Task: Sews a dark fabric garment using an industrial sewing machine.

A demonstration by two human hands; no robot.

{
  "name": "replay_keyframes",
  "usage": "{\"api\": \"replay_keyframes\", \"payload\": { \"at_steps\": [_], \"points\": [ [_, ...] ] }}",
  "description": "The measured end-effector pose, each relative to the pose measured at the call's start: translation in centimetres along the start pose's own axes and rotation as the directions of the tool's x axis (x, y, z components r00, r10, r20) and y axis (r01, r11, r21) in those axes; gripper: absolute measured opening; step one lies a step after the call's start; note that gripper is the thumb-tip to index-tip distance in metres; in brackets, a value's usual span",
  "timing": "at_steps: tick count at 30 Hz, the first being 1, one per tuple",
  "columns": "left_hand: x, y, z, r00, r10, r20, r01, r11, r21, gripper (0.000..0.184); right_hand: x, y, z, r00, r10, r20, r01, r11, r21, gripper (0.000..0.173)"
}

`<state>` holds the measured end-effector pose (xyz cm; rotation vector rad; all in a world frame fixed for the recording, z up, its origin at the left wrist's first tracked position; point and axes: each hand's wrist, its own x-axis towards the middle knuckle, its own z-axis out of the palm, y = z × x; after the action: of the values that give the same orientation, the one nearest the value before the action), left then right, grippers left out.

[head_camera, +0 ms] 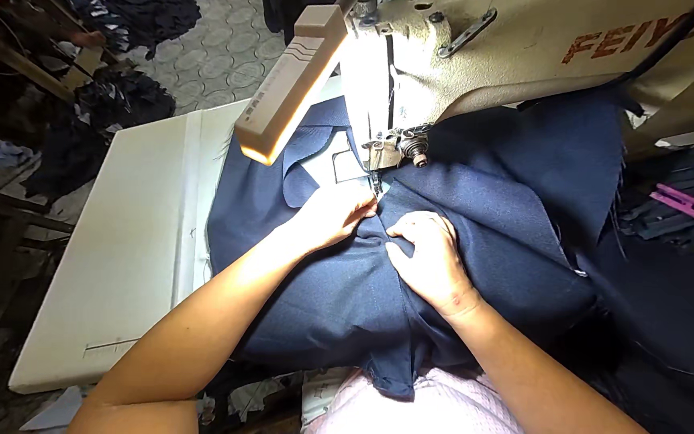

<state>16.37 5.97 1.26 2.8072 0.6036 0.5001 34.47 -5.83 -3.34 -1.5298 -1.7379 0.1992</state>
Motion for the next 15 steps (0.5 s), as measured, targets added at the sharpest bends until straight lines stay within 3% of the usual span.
{"api": "replay_keyframes", "payload": {
  "at_steps": [4,15],
  "points": [
    [0.21,0.10,0.06,0.994,-0.077,0.080,0.077,0.997,0.003,0.017,-0.05,-0.01,-0.02,1.000,0.010,0.006,-0.010,1.000,0.006,0.013],
    [0.27,-0.66,0.33,0.992,-0.112,0.060,0.116,0.991,-0.065,0.020,-0.03,0.02,0.04,1.000,0.002,0.003,-0.002,1.000,-0.005,0.018]
  ]
}}
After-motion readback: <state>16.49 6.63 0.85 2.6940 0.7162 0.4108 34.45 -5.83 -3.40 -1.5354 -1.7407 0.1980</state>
